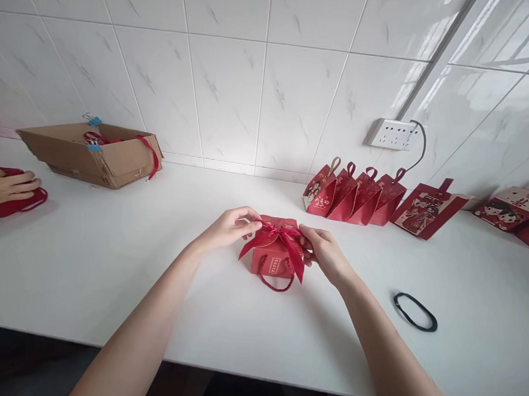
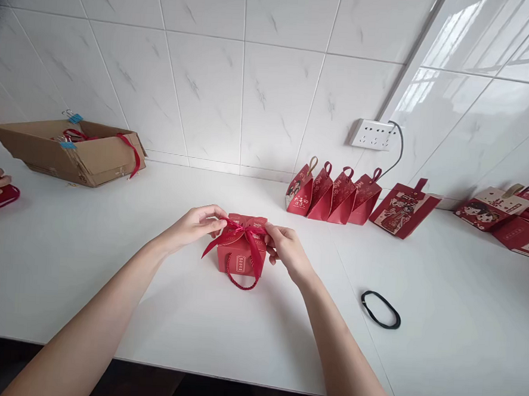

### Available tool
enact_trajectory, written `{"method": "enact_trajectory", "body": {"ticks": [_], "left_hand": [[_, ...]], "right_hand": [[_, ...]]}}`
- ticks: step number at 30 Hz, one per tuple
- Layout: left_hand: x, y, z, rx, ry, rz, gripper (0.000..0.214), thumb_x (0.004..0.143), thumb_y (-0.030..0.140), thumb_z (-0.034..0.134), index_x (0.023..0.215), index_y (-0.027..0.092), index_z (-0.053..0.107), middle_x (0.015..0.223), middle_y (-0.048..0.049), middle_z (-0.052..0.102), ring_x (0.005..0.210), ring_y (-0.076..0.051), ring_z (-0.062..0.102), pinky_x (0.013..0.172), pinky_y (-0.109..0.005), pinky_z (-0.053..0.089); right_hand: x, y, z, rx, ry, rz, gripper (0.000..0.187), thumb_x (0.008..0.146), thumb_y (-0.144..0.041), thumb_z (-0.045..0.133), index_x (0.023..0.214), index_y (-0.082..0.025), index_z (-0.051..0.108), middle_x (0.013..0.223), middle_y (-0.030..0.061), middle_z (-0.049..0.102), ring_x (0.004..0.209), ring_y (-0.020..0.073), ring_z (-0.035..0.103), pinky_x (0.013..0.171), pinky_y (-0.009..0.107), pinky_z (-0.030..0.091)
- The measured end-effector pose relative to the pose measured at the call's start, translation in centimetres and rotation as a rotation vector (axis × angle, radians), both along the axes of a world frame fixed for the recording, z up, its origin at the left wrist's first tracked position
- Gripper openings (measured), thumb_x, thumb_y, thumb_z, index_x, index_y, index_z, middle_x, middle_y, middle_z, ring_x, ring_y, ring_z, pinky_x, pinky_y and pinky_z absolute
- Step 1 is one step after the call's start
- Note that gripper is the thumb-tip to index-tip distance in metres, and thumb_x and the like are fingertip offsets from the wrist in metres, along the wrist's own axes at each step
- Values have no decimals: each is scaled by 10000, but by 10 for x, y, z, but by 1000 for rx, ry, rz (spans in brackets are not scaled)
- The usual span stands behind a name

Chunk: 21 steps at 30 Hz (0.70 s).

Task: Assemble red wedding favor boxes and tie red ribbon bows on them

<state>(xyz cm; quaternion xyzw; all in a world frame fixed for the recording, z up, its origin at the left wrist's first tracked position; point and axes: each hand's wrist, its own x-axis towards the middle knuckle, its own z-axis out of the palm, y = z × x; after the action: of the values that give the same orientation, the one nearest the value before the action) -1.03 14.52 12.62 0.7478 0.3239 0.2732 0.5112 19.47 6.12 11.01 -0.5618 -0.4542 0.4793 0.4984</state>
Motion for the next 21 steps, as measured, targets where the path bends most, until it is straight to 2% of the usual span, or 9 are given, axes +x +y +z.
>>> {"method": "enact_trajectory", "body": {"ticks": [4, 8, 13, 16, 21], "left_hand": [[3, -1, -2, -208, -127, -17, 375, 788, 537, 578, 806, 163, 589, 862, -34, 608, 771, -146, 570, 716, -295, 452], [5, 1, -5, -357, -189, 25, 224, 719, 324, 709, 817, 165, 584, 842, -14, 633, 756, -126, 587, 755, -286, 444], [7, 5, -10, -583, -322, 20, 169, 666, 151, 707, 793, 151, 596, 781, -21, 661, 705, -124, 603, 716, -269, 448], [10, 6, -12, -673, -413, 83, 127, 652, 86, 684, 731, 139, 600, 747, -29, 665, 685, -120, 606, 673, -244, 446], [15, 8, -17, -734, -471, 146, 148, 681, 44, 603, 599, 144, 530, 713, -39, 655, 664, -104, 608, 639, -220, 459]], "right_hand": [[1, -1, -2, -3, 36, 4, 428, 814, -474, 529, 544, -186, 363, 541, -48, 339, 450, 64, 331, 414, 210, 313], [2, 1, -5, -15, 90, 9, 424, 795, -494, 556, 551, -181, 409, 538, -50, 344, 446, 66, 347, 403, 209, 314], [6, 7, -10, -20, 266, 14, 446, 684, -511, 687, 541, -174, 433, 513, -67, 315, 450, 51, 315, 416, 193, 302], [6, 9, -14, 0, 354, 16, 461, 633, -510, 738, 538, -168, 443, 512, -73, 309, 461, 43, 304, 432, 183, 299], [1, 14, -20, 61, 358, -55, 470, 634, -527, 731, 521, -178, 437, 465, -71, 333, 414, 53, 317, 401, 206, 269]]}}
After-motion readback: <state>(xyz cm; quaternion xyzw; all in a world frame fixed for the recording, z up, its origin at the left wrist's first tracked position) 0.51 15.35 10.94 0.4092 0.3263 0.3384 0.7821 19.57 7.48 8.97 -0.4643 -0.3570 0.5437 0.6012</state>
